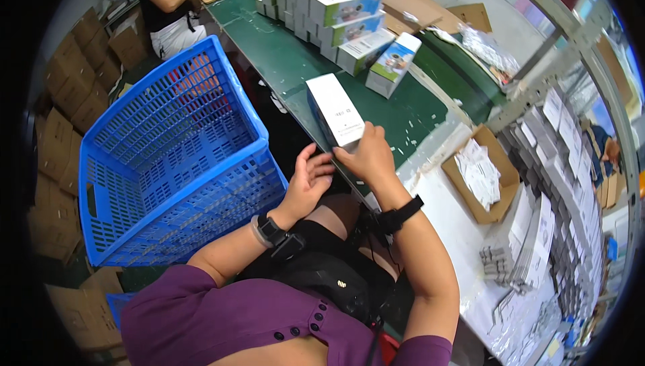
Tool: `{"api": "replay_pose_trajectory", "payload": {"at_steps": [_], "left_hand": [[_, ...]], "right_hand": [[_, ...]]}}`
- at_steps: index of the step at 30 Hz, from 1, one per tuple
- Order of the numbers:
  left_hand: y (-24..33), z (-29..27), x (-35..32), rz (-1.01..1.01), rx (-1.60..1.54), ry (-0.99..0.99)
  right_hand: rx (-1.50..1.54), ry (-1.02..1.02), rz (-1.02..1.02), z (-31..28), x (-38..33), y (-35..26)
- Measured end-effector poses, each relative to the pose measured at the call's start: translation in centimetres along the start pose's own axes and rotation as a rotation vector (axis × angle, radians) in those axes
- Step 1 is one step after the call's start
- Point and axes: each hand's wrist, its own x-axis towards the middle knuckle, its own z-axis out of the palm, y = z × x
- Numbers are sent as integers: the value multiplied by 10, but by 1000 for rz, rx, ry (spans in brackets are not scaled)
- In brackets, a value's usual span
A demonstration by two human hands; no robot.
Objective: Packing manufactured items into small cardboard boxes at a factory workbench.
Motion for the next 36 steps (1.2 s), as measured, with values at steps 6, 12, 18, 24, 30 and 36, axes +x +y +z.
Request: {"api": "replay_pose_trajectory", "payload": {"at_steps": [6,12,18,24,30,36], "left_hand": [[7,-37,-10,-89,-31,-45],[16,-42,0,-106,-13,-1],[-1,-54,4,-181,12,-141],[7,-46,2,-219,36,-283],[12,-34,10,-172,68,-380],[21,-43,8,-185,42,-298]], "right_hand": [[37,-14,-77,22,56,-1],[371,207,-488,65,135,-41],[183,-136,-309,31,126,-10],[-267,346,-213,19,149,31],[-215,580,197,20,187,48],[72,279,477,-2,178,56]]}}
